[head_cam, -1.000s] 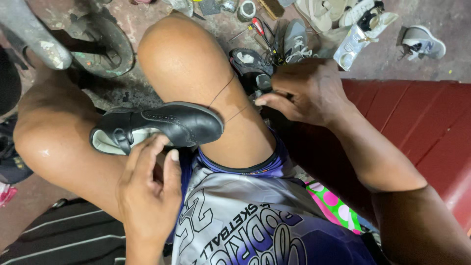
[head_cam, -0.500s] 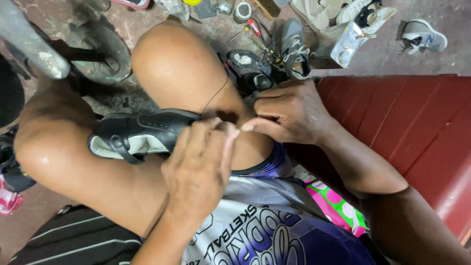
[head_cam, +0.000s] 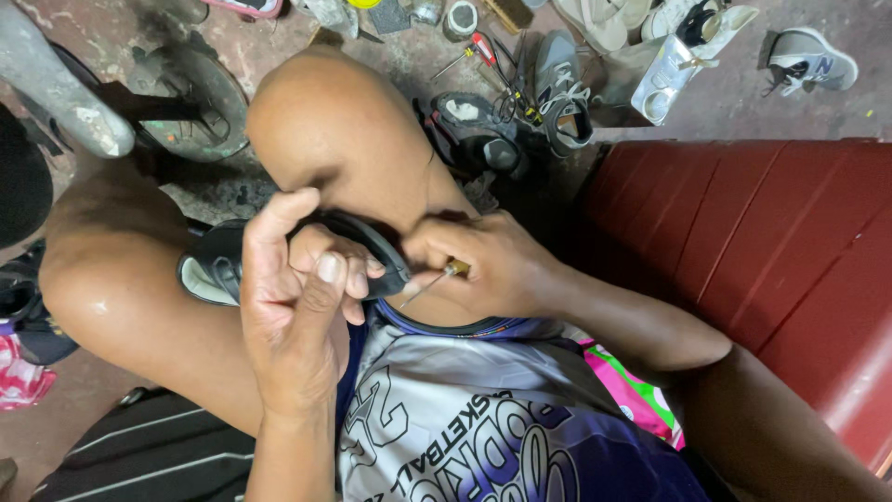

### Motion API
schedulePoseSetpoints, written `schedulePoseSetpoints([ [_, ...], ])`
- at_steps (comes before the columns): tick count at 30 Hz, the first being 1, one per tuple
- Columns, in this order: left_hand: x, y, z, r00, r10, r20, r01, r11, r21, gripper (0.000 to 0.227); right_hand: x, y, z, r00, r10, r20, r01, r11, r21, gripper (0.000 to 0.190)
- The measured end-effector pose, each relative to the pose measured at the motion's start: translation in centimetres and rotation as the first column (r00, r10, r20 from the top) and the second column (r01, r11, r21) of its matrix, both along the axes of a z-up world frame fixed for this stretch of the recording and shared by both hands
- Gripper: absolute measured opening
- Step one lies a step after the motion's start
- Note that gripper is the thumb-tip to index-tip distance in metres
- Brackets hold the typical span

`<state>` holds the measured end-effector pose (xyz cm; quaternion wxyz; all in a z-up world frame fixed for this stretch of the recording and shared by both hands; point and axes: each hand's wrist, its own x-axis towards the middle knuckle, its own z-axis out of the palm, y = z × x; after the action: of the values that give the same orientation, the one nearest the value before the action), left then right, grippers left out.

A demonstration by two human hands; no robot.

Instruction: The person sits on the floor and sews a black shoe using a needle and thread. They repeatedly pass the needle through the shoe's upper and pull the thread tight to secure the stitching.

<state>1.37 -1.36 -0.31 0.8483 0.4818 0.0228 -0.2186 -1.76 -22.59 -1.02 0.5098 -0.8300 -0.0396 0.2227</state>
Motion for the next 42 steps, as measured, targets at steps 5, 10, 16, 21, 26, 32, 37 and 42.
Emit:
schedulePoseSetpoints([
  [5,0.8,0.6,1.1,0.998,-0.053,0.033,0.05,0.995,0.085,0.047,0.1,-4.6,-0.1,0.993,0.033,-0.111,-0.009,0.978,0.207,0.013],
  [10,0.9,0.2,1.3,0.983,-0.163,0.084,0.141,0.964,0.225,0.042,-0.9,-5.5,1.5,0.97,-0.155,-0.186,0.225,0.861,0.455,0.013],
  [16,1.0,-1.7,3.8,0.843,-0.382,0.377,0.127,0.824,0.552,0.052,-1.0,-4.8,2.7,0.983,-0.154,-0.104,0.186,0.849,0.495,0.011],
  [21,1.2,-2.9,5.4,0.736,-0.592,0.327,0.163,0.624,0.764,0.07,-0.4,-4.4,3.7,0.981,-0.182,-0.066,0.193,0.885,0.424,0.01],
  [26,0.8,-3.0,4.8,0.813,-0.498,0.301,0.135,0.665,0.735,0.075,0.8,-2.4,3.4,0.998,-0.025,0.058,0.014,0.983,0.182,0.02],
  [32,0.3,-2.9,4.4,0.854,-0.461,0.242,0.151,0.664,0.733,0.093,1.0,-1.9,2.4,0.899,0.036,0.436,0.025,0.991,-0.133,0.008],
  [37,0.0,-2.6,4.3,0.868,-0.447,0.219,0.134,0.633,0.763,0.096,3.4,-10.2,-6.6,0.859,-0.142,0.491,0.328,0.89,-0.316,0.004],
  [42,0.5,-2.2,4.1,0.866,-0.44,0.238,0.135,0.663,0.736,0.097,5.2,-18.5,-9.9,0.798,-0.282,0.532,0.593,0.518,-0.616,0.008],
])
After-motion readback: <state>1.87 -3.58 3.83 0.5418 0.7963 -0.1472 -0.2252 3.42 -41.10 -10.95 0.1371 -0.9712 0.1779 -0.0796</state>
